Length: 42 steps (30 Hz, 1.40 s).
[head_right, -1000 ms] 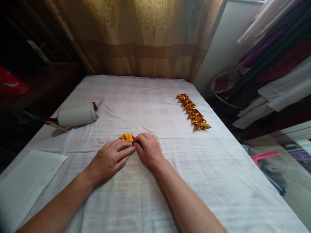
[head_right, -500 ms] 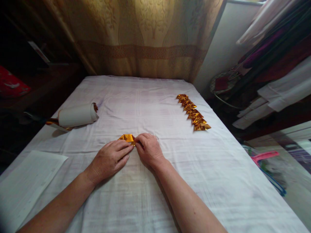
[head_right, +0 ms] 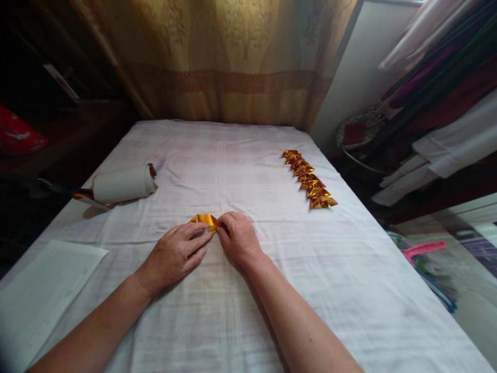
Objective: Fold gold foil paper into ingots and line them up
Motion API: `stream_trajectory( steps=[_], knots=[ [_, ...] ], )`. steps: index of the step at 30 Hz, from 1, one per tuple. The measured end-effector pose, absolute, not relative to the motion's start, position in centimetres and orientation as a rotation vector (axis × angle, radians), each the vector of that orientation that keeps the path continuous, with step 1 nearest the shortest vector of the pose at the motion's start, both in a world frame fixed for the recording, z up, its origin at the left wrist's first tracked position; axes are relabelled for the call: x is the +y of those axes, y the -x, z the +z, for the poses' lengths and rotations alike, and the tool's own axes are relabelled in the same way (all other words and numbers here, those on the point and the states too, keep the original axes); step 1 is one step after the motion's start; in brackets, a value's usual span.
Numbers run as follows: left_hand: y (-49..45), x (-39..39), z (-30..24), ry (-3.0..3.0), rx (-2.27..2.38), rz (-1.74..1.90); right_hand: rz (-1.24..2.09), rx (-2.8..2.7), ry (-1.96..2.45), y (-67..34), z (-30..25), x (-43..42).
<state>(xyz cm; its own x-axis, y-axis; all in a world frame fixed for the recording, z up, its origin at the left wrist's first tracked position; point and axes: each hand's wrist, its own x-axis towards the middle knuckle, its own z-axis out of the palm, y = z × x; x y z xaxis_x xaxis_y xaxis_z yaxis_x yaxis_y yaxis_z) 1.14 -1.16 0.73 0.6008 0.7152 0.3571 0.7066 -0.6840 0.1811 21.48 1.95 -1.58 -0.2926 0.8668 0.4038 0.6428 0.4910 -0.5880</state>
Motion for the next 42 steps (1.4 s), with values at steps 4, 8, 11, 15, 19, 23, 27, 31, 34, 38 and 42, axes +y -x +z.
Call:
stream_trajectory(
  steps=[4, 8, 11, 15, 19, 23, 27, 31, 34, 38, 42],
  knots=[
    [-1.13, -1.07, 0.76, -2.793, 1.195, 0.659, 0.410, -2.042, 1.245, -21.49, -1.46, 1.90],
    [-1.13, -0.98, 0.72, -2.805, 1.183, 0.652, 0.411, -2.038, 1.236, -21.48, -1.36, 1.90],
    [-1.14, -0.97, 0.70, -2.803, 1.173, 0.645, 0.413, -2.024, 1.258, -21.41, -1.40, 1.93],
    [-1.16, -1.05, 0.75, -2.789, 1.186, 0.629, 0.381, -2.017, 1.329, -21.17, -1.46, 1.93],
    [-1.21, -1.07, 0.79, -2.792, 1.194, 0.631, 0.363, -2.013, 1.368, -20.91, -1.33, 1.87],
    [-1.18, -0.95, 0.76, -2.819, 1.195, 0.631, 0.369, -2.016, 1.351, -20.94, -1.37, 1.95],
    [-1.01, -0.86, 0.79, -2.820, 1.190, 0.608, 0.381, -2.011, 1.345, -21.10, -1.64, 2.14],
    [-0.92, -0.88, 0.97, -2.800, 1.173, 0.608, 0.367, -2.034, 1.375, -20.98, -1.49, 2.04],
    [-0.96, -0.89, 1.16, -2.793, 1.169, 0.594, 0.346, -2.051, 1.422, -20.76, -1.14, 1.82],
    [-0.80, -0.75, 1.31, -2.791, 1.158, 0.556, 0.352, -2.053, 1.448, -20.62, -0.98, 1.71],
    [-0.27, -0.42, 1.35, -2.805, 1.110, 0.514, 0.367, -2.053, 1.425, -20.78, -1.18, 1.86]
  ],
)
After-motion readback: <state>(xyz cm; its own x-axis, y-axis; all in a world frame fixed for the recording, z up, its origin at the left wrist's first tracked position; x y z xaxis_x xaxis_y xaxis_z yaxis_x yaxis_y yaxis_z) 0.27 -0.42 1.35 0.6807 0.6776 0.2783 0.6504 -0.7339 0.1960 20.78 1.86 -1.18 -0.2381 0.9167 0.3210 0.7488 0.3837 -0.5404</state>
